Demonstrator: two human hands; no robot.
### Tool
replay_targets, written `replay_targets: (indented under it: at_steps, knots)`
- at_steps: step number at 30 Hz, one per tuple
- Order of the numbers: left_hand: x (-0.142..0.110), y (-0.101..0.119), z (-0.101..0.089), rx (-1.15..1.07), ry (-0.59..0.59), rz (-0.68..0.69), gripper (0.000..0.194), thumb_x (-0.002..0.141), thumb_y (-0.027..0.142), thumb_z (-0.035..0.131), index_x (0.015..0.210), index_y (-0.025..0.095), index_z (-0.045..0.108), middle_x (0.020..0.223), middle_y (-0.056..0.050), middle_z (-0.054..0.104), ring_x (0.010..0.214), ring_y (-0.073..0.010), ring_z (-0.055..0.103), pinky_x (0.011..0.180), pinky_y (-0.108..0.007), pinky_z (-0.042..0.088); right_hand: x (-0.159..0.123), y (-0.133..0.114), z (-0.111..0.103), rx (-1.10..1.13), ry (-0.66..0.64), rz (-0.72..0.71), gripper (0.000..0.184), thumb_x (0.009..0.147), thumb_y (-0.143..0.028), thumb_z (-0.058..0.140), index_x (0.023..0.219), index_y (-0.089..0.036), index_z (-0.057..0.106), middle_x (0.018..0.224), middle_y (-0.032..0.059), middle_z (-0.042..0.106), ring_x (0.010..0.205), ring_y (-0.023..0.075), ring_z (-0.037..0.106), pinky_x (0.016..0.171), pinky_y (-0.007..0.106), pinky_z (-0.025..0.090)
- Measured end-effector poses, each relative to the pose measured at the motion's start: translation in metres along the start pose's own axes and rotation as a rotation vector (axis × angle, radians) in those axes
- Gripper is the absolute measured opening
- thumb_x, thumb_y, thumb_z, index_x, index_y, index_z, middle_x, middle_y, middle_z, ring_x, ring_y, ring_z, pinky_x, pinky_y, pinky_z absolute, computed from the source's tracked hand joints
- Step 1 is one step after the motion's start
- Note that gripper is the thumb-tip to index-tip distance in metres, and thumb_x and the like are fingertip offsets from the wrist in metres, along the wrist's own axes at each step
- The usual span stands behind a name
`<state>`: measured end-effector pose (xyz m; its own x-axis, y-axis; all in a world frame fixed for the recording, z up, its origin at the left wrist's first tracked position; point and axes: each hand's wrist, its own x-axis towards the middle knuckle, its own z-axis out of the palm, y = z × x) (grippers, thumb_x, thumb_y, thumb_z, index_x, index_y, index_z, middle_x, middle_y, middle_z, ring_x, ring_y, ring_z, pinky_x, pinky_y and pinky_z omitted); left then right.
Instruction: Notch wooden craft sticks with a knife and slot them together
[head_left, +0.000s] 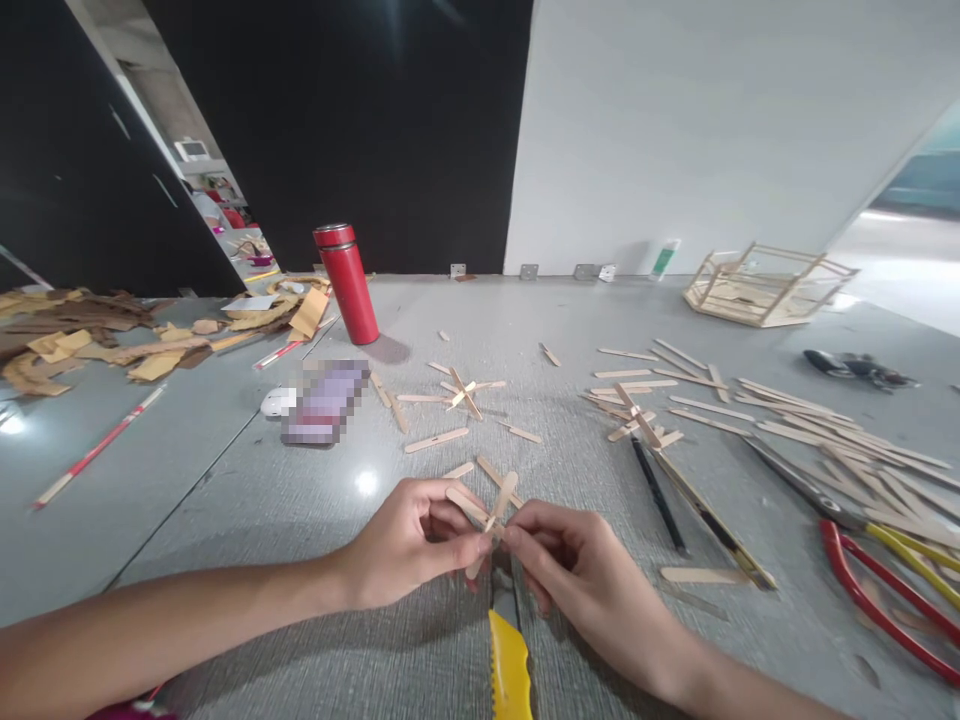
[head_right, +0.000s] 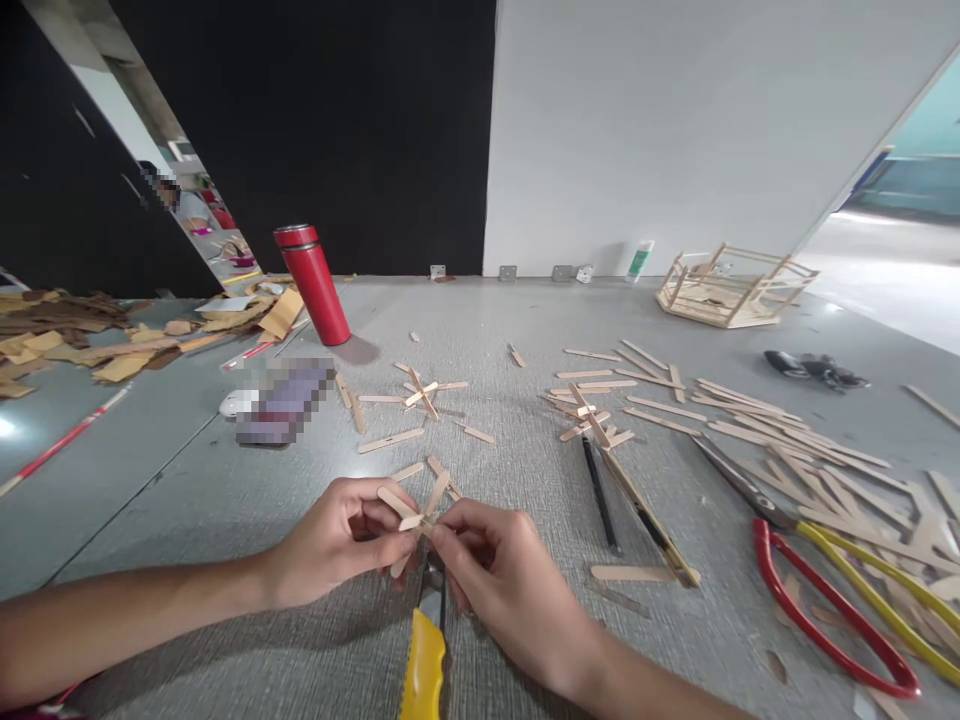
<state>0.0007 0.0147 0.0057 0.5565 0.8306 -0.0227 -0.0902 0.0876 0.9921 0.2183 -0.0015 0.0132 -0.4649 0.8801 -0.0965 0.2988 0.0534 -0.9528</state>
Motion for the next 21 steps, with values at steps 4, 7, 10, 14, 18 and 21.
replay_targets:
  at_steps: [4, 7, 10, 14, 18, 21]
  knots:
    - [-0.0012, -0.0014, 0.0007, 0.021, 0.018, -0.002, 0.021, 0.089, 0.031, 0.077, 0.092, 0.013, 0.068, 0.071, -0.002, 0.069, 0.060, -0.0122, 0.064, 0.062, -0.027, 0.059, -0.0008, -0.0003, 0.0001, -0.057, 0.013, -0.045, 0.038, 0.103, -0.047, 0.053, 0.082, -0.018, 0.066, 0.056, -0.0067, 0.044, 0.052, 0.0105, 0.036, 0.050, 0.025, 0.029]
    - [-0.0031, -0.0026, 0.0008, 0.040, 0.033, 0.001, 0.019, 0.088, 0.029, 0.078, 0.091, 0.012, 0.069, 0.070, -0.002, 0.069, 0.057, -0.0117, 0.063, 0.059, -0.026, 0.058, 0.0001, -0.0017, -0.0020, -0.096, 0.023, -0.126, 0.036, 0.103, -0.042, 0.053, 0.083, -0.018, 0.068, 0.064, -0.0037, 0.052, 0.060, 0.0119, 0.041, 0.056, 0.026, 0.034]
    - [-0.0045, -0.0037, 0.0019, 0.049, 0.045, 0.010, 0.018, 0.087, 0.027, 0.078, 0.091, 0.012, 0.068, 0.071, -0.003, 0.069, 0.058, -0.0117, 0.063, 0.059, -0.026, 0.059, 0.0010, -0.0033, -0.0046, -0.104, -0.004, -0.173, 0.036, 0.105, -0.040, 0.050, 0.088, -0.017, 0.072, 0.076, 0.0002, 0.064, 0.071, 0.0140, 0.051, 0.066, 0.027, 0.041]
    - [-0.0043, -0.0049, 0.0039, 0.047, 0.045, 0.015, 0.019, 0.087, 0.027, 0.078, 0.094, 0.012, 0.068, 0.071, -0.002, 0.067, 0.060, -0.0108, 0.061, 0.059, -0.025, 0.059, -0.0002, -0.0042, -0.0058, -0.122, -0.015, -0.160, 0.037, 0.106, -0.040, 0.049, 0.090, -0.017, 0.073, 0.077, 0.0007, 0.066, 0.072, 0.0148, 0.052, 0.067, 0.027, 0.042]
    - [-0.0045, -0.0055, 0.0044, 0.065, 0.053, 0.010, 0.022, 0.089, 0.030, 0.077, 0.094, 0.011, 0.067, 0.070, -0.002, 0.066, 0.059, -0.0105, 0.060, 0.058, -0.024, 0.058, -0.0009, -0.0037, -0.0050, -0.127, -0.023, -0.161, 0.037, 0.106, -0.038, 0.049, 0.090, -0.017, 0.074, 0.078, 0.0013, 0.068, 0.073, 0.0154, 0.053, 0.069, 0.028, 0.042]
    - [-0.0054, -0.0060, 0.0041, 0.088, 0.060, 0.013, 0.023, 0.090, 0.031, 0.076, 0.095, 0.012, 0.066, 0.068, -0.001, 0.065, 0.056, -0.0102, 0.059, 0.056, -0.025, 0.058, 0.0001, -0.0035, -0.0038, -0.133, -0.010, -0.164, 0.036, 0.106, -0.037, 0.049, 0.089, -0.017, 0.074, 0.078, 0.0010, 0.067, 0.072, 0.0151, 0.051, 0.067, 0.028, 0.041]
